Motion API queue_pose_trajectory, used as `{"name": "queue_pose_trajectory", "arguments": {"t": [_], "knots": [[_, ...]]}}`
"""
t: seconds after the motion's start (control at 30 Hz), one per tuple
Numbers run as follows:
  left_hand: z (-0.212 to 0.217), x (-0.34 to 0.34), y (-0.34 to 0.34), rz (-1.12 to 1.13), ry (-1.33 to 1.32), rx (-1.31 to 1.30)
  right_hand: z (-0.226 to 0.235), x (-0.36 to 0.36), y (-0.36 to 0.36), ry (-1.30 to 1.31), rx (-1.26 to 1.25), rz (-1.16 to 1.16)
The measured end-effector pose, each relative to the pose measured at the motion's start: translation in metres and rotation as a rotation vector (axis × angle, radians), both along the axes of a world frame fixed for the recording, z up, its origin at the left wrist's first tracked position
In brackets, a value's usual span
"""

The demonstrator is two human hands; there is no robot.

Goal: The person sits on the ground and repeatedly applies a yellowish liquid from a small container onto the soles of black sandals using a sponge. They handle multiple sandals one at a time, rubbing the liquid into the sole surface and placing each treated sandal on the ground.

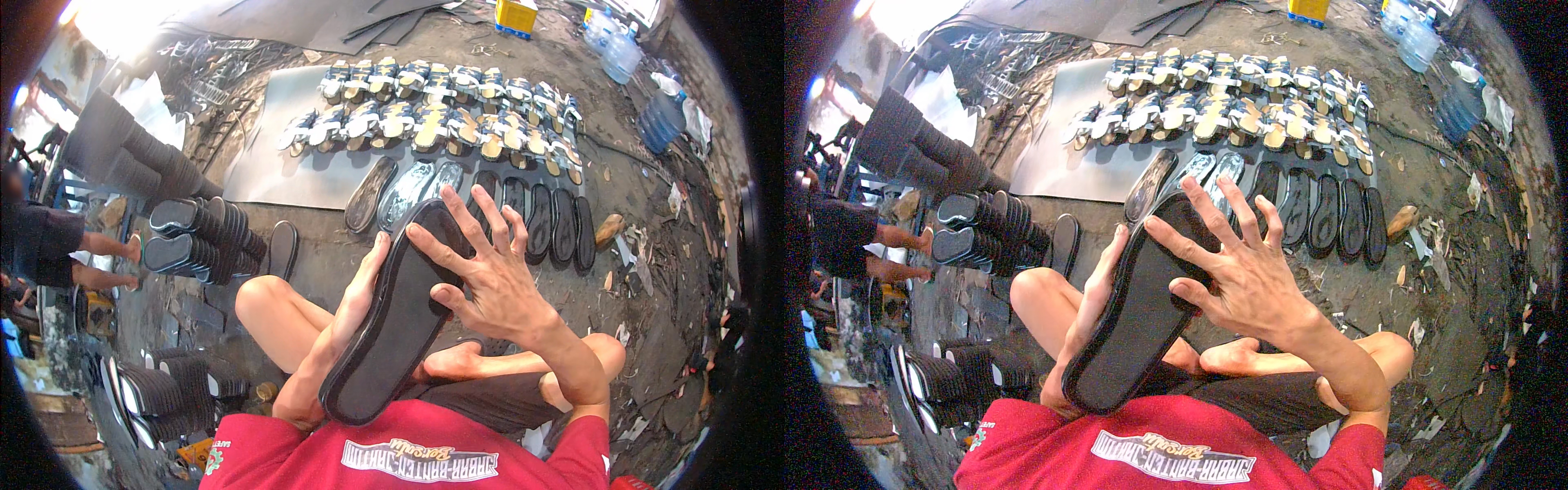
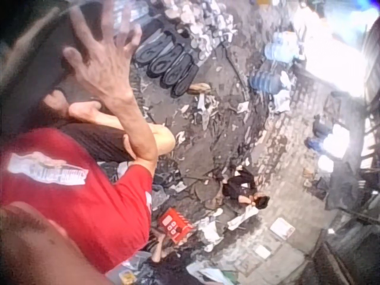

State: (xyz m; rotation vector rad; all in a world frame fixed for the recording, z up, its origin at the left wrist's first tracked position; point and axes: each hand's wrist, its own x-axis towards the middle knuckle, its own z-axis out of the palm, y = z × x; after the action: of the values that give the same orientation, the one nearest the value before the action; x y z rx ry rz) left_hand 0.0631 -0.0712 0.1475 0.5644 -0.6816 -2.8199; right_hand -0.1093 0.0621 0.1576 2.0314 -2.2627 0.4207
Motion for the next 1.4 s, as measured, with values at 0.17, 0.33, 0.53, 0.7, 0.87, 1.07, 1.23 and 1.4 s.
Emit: {"name": "queue_pose_trajectory", "arguments": {"t": [0.17, 0.33, 0.53, 0.7, 0.87, 1.07, 1.23, 1.4], "knots": [[-0.007, 0.000, -0.004, -0.009, -0.051, 0.006, -0.005, 0.003, 0.001, 0.055, 0.008, 0.035], [-0.012, -0.001, -0.007, -0.019, -0.014, 0.008, -0.007, 0.008, 0.003, 0.093, 0.024, 0.084], [-0.011, -0.003, -0.004, 0.034, -0.032, 0.059, -0.005, 0.014, 0.004, -0.002, 0.007, 0.140], [-0.019, -0.003, -0.004, 0.127, -0.069, -0.003, -0.004, 0.021, 0.006, 0.080, 0.053, 0.138], [-0.031, 0.004, -0.012, 0.114, 0.261, 0.158, -0.002, 0.032, 0.010, 0.025, 0.042, 0.171], [-0.028, -0.002, -0.029, 0.065, 0.090, 0.004, -0.005, 0.062, 0.021, -0.027, -0.073, 0.270], [-0.032, -0.011, -0.043, 0.309, 0.154, -0.227, -0.039, 0.019, 0.004, -0.399, -0.425, 0.056], [-0.111, 0.015, -0.040, 0.425, 0.038, 0.188, -0.252, -0.032, 0.012, -0.287, 0.171, -0.419]]}}
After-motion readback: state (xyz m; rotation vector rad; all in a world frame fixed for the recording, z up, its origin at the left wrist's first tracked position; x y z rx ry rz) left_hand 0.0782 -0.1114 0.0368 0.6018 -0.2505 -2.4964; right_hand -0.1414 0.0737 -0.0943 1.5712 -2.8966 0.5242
